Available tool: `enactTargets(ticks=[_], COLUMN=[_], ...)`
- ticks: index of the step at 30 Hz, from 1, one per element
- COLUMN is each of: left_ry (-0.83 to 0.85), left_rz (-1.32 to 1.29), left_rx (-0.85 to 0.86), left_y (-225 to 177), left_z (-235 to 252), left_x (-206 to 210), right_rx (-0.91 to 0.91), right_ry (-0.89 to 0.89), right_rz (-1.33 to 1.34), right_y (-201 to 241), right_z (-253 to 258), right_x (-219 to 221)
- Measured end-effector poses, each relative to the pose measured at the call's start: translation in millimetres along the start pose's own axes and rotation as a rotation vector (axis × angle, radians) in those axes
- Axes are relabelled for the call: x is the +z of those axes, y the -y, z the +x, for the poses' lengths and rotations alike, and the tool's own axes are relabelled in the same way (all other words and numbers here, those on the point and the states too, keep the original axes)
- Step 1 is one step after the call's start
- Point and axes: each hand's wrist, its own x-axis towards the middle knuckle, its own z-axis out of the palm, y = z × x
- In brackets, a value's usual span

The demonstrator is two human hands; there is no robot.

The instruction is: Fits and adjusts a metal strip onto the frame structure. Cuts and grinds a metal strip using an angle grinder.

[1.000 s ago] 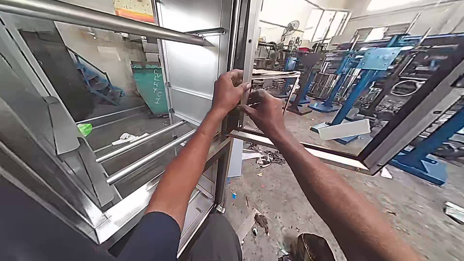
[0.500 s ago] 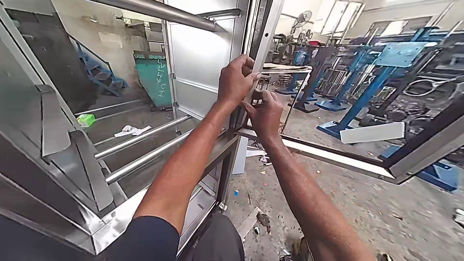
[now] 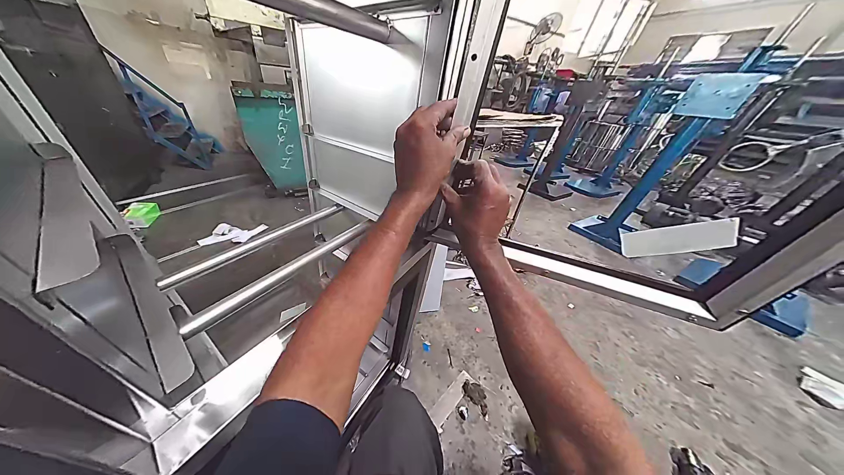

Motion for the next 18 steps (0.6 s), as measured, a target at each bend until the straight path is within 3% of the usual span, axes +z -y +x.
enactTargets(ticks=[18], left_ry=[-0.023], left_rz=[-0.018], left_rx=[-0.057], left_y=[3.6], left_z=[-2.3], left_x=[0.8], right_rx=[-0.073], right_ry=[0.056], right_rz=[0.102], right_y=[-6.6], right_z=[-3.7], right_x=[2.8])
